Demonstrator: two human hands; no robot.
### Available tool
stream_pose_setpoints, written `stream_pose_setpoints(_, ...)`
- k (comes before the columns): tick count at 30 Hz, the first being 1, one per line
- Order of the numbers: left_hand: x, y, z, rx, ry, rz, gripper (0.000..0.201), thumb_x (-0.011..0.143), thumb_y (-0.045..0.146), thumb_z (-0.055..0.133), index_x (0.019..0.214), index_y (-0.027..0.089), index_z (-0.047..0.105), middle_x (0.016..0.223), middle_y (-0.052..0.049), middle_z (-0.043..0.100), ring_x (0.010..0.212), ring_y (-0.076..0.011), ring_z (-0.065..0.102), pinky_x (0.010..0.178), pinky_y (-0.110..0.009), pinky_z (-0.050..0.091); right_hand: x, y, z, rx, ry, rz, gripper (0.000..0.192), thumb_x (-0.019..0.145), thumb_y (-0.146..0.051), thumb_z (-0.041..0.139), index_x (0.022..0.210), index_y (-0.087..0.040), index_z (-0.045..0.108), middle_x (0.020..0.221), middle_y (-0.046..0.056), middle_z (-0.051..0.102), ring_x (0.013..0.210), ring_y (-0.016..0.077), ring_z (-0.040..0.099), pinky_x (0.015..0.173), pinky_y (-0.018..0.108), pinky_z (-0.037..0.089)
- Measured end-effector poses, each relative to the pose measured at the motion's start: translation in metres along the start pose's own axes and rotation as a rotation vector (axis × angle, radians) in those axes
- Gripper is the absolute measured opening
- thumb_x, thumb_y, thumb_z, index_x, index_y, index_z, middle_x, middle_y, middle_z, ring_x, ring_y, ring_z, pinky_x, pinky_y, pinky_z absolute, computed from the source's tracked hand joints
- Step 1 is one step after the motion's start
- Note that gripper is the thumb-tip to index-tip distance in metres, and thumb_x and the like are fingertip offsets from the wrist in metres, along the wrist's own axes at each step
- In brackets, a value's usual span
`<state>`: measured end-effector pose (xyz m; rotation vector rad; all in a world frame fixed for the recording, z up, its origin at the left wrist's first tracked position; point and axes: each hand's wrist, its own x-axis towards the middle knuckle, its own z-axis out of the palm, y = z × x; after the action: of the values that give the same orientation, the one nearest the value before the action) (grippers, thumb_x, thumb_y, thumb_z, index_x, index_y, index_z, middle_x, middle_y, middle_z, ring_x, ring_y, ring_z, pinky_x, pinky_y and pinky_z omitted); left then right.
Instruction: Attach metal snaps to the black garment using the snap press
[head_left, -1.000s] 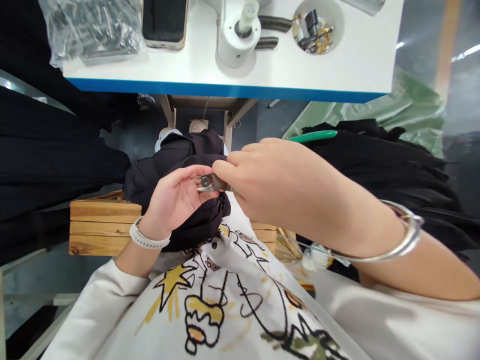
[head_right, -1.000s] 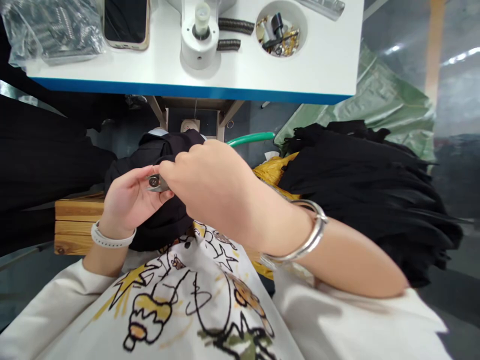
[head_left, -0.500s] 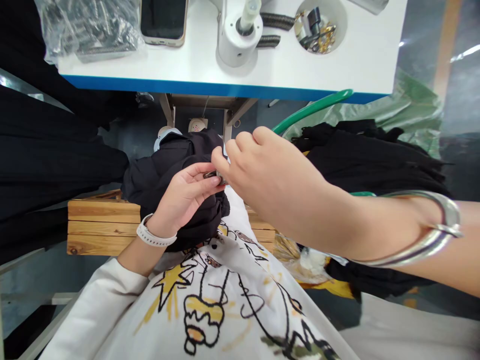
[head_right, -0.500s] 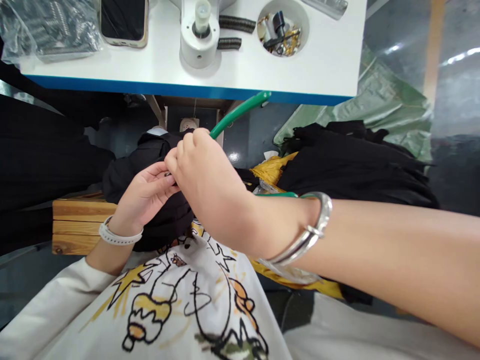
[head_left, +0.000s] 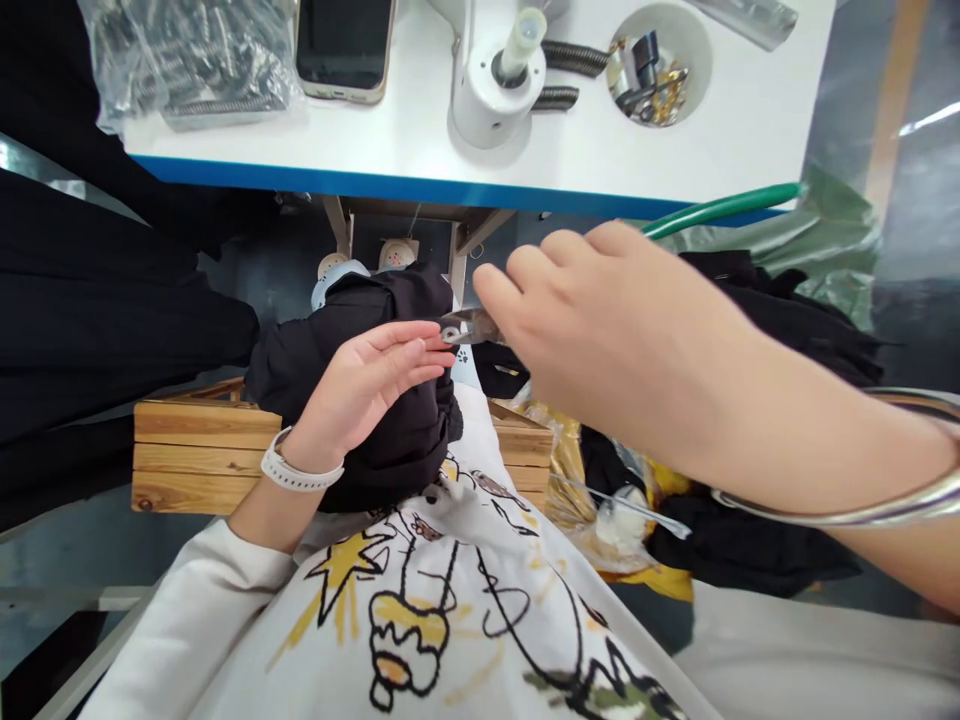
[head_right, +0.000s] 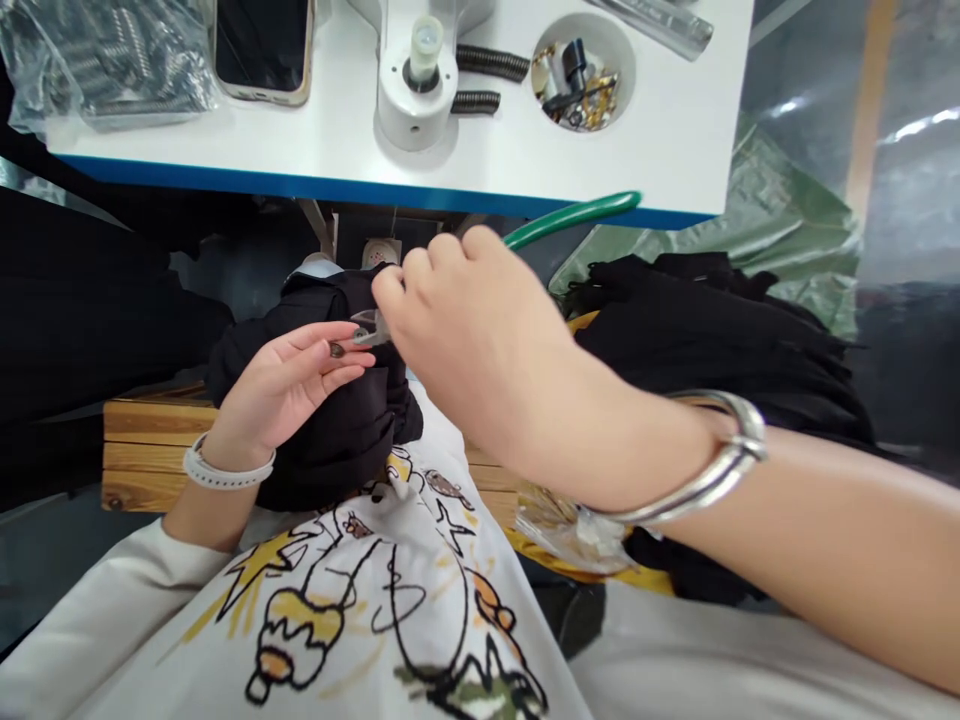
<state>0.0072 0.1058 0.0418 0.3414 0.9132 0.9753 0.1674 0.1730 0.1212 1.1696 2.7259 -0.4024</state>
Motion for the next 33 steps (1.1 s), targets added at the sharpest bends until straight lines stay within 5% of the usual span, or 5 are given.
stream_pose_setpoints(8, 0.003, 0.003, 0.007, 0.138, 0.026, -0.078, 0.013, 0.068, 0.026, 0.070, 0.069, 0.014, 0.064, 0.062, -0.001, 0.064, 0.053, -0.0089, 0.059, 0.051, -0.020, 0.047, 0.002, -0.004, 0.014, 0.110, 0.029, -0.064, 0.014, 0.082, -0.024, 0.047, 0.070, -0.018, 0.052, 0.068, 0.006, 0.051, 0.076, 0.0186, 0.048, 0.066, 0.034, 0.032)
stream_pose_setpoints(12, 0.002, 0.004, -0.003, 0.166, 0.024, -0.070, 0.013, 0.066, 0.023, 0.071, 0.068, 0.014, 0.062, 0.059, 0.000, 0.063, 0.051, -0.0087, 0.057, 0.048, -0.019, 0.045, 0.003, -0.001, 0.017, -0.095, -0.018, -0.093, 0.008, 0.077, -0.013, 0.046, 0.075, -0.018, 0.052, 0.072, 0.008, 0.054, 0.072, 0.0180, 0.046, 0.061, 0.031, 0.028)
stream_pose_setpoints(18, -0.002, 0.023, -0.026, 0.183, 0.153, 0.037, 0.011, 0.067, 0.021, 0.069, 0.073, 0.014, 0.062, 0.061, 0.000, 0.062, 0.055, -0.0082, 0.058, 0.052, -0.017, 0.047, -0.002, 0.020, 0.013, -0.308, -0.114, 0.011, 0.029, 0.062, -0.001, 0.047, 0.088, -0.013, 0.053, 0.076, 0.009, 0.056, 0.073, 0.0225, 0.052, 0.059, 0.031, 0.026)
stream_pose_setpoints(25, -0.001, 0.100, -0.030, 0.401, 0.332, 0.305, 0.020, 0.067, 0.020, 0.067, 0.084, 0.012, 0.063, 0.086, -0.008, 0.067, 0.071, -0.0128, 0.063, 0.069, -0.024, 0.052, -0.010, 0.048, 0.022, 0.042, -0.219, 0.121, 0.044, 0.065, -0.001, 0.041, 0.107, -0.009, 0.053, 0.093, 0.013, 0.062, 0.087, 0.0255, 0.058, 0.071, 0.033, 0.040)
stream_pose_setpoints(33, 0.065, 0.225, -0.017, 0.893, 0.385, 0.561, 0.015, 0.072, 0.011, 0.049, 0.083, 0.012, 0.061, 0.057, 0.003, 0.048, 0.048, -0.0050, 0.045, 0.046, -0.016, 0.035, -0.021, 0.076, 0.041, 0.306, -0.203, 0.300, 0.057, 0.069, -0.005, 0.037, 0.125, -0.011, 0.045, 0.124, 0.014, 0.052, 0.113, 0.0250, 0.051, 0.095, 0.038, 0.041)
